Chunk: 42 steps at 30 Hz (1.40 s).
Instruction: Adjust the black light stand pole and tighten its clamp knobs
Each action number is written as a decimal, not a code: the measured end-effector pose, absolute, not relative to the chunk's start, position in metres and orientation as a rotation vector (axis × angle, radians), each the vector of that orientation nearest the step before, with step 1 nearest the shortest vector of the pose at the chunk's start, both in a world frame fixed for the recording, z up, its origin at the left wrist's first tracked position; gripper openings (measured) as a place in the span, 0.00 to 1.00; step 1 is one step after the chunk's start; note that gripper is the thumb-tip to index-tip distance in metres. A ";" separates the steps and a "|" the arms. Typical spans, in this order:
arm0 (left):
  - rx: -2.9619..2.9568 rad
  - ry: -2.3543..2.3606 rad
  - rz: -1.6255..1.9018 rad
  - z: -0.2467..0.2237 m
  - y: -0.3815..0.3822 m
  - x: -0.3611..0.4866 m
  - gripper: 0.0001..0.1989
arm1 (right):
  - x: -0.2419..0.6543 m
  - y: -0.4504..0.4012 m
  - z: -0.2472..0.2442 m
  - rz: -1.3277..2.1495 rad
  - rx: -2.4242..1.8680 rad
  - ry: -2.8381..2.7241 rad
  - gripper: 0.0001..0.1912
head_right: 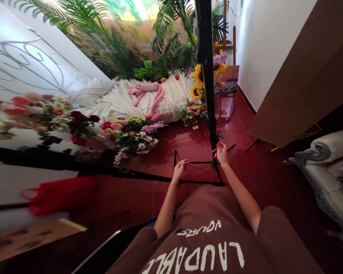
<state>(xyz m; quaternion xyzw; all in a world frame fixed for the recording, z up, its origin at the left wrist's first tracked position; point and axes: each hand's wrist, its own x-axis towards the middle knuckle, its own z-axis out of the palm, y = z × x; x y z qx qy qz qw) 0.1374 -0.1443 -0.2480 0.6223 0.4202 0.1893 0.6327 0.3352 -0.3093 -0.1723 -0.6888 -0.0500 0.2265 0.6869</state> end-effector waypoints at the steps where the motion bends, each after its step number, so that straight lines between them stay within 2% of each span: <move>1: 1.392 1.054 0.374 -0.257 -0.137 0.108 0.24 | 0.329 -0.310 -0.176 0.547 -1.548 -0.117 0.16; 6: 1.287 1.432 0.368 -0.262 -0.104 -0.013 0.19 | 0.309 -0.304 -0.187 0.699 -1.578 -0.194 0.17; 9: 1.267 1.511 0.626 -0.237 -0.087 -0.045 0.20 | 0.299 -0.293 -0.189 0.773 -1.585 -0.278 0.17; 12: 1.390 1.435 0.937 -0.207 -0.075 -0.048 0.22 | 0.284 -0.278 -0.189 0.883 -1.562 -0.375 0.18; 15: 1.500 1.453 1.103 -0.186 -0.072 -0.037 0.21 | 0.267 -0.265 -0.187 1.007 -1.544 -0.443 0.19; 22: 1.394 1.424 1.453 -0.168 -0.072 -0.011 0.25 | 0.240 -0.246 -0.174 1.164 -1.558 -0.573 0.18; 28: 1.417 1.311 1.466 -0.145 -0.056 -0.001 0.31 | 0.228 -0.232 -0.165 1.250 -1.543 -0.622 0.15; 33: 1.443 1.275 1.480 -0.139 -0.047 0.001 0.31 | 0.211 -0.214 -0.161 1.345 -1.497 -0.613 0.12; 37: 1.405 1.282 1.448 -0.145 -0.041 -0.002 0.31 | 0.188 -0.188 -0.143 1.626 -1.395 -0.551 0.10; 42: 1.436 1.232 1.421 -0.147 -0.037 -0.011 0.29 | 0.150 -0.144 -0.110 2.023 -1.089 -0.382 0.17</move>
